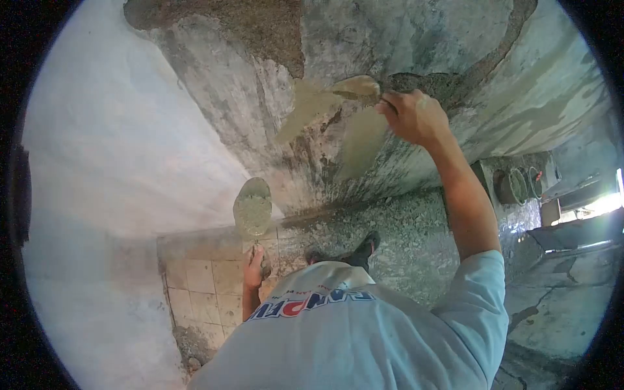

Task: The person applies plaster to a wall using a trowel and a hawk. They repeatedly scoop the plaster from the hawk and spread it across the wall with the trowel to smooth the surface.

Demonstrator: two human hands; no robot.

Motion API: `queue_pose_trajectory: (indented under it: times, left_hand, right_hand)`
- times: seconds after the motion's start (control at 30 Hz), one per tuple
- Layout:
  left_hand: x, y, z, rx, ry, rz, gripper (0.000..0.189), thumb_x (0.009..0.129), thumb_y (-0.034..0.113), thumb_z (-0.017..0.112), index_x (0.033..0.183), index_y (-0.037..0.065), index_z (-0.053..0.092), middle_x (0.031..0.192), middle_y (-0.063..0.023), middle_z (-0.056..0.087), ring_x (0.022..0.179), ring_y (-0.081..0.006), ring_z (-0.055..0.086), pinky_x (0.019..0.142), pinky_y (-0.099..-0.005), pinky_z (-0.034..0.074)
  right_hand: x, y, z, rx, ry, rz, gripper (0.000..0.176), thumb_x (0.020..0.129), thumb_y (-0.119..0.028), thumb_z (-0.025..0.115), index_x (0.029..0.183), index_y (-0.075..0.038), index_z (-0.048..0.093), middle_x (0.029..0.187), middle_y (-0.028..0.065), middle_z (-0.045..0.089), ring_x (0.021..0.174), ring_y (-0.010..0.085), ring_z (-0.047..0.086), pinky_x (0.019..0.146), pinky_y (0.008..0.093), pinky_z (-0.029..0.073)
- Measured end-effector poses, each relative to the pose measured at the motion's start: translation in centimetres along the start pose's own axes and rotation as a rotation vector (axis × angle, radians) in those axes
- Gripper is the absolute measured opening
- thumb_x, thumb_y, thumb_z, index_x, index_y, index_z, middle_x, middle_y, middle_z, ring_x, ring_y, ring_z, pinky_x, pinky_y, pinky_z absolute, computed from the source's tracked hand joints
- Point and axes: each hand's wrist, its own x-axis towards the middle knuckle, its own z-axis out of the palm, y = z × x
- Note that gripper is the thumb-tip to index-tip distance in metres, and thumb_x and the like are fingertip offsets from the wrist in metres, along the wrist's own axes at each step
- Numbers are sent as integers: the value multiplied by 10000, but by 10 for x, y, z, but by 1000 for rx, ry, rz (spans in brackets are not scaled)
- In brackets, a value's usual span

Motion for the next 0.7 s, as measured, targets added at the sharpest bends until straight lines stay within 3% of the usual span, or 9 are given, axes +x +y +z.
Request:
queue_pose_trajectory:
  times: [0.13,0.27,0.33,0.53,0.57,0.67,0.7]
  left_hand:
    - [-8,10,5,-23,31,-43,279,1049,289,589,850,134,468,568,63,391,402,-54,338,377,-263,263]
    - [-2,5,5,-33,7,-82,285,1046,291,596,841,141,466,591,62,412,411,-56,340,377,-262,257]
    - [-3,14,17,18,22,-39,293,1049,290,592,830,142,466,608,65,416,437,-53,358,390,-259,265]
    - [4,12,22,138,-64,-7,293,1048,275,592,817,131,481,641,71,416,522,-42,386,455,-244,295]
    - [6,7,20,149,-71,-21,290,1046,270,593,817,128,484,647,72,415,536,-40,389,468,-242,301]
    - [1,18,38,123,-56,82,293,1040,266,599,812,113,495,669,66,428,556,-43,396,486,-249,311]
    - [1,19,40,111,-71,72,294,1040,270,600,814,109,501,675,66,429,562,-44,400,490,-251,314]
  right_hand:
    - [-19,4,-7,-4,151,46,304,997,-386,592,1111,-129,710,929,169,733,858,414,705,723,523,568]
    - [-25,-21,17,19,109,16,285,994,-377,603,1109,-141,712,897,155,737,848,395,713,708,514,573]
    - [-24,-37,33,-6,22,-43,270,991,-371,614,1107,-148,713,897,142,740,836,384,716,701,506,576]
    - [-14,-14,30,16,120,7,266,982,-384,636,1048,-136,708,879,108,740,816,370,716,671,487,583]
    - [-21,-17,31,105,263,11,258,970,-377,662,1011,-130,720,835,111,733,815,357,720,662,481,579]
    - [-51,-27,45,157,135,59,247,959,-353,687,1001,-115,735,848,129,726,813,348,719,658,476,567]
    - [-62,-33,64,185,229,-56,223,944,-326,709,1004,-114,740,867,117,717,807,343,712,658,475,558]
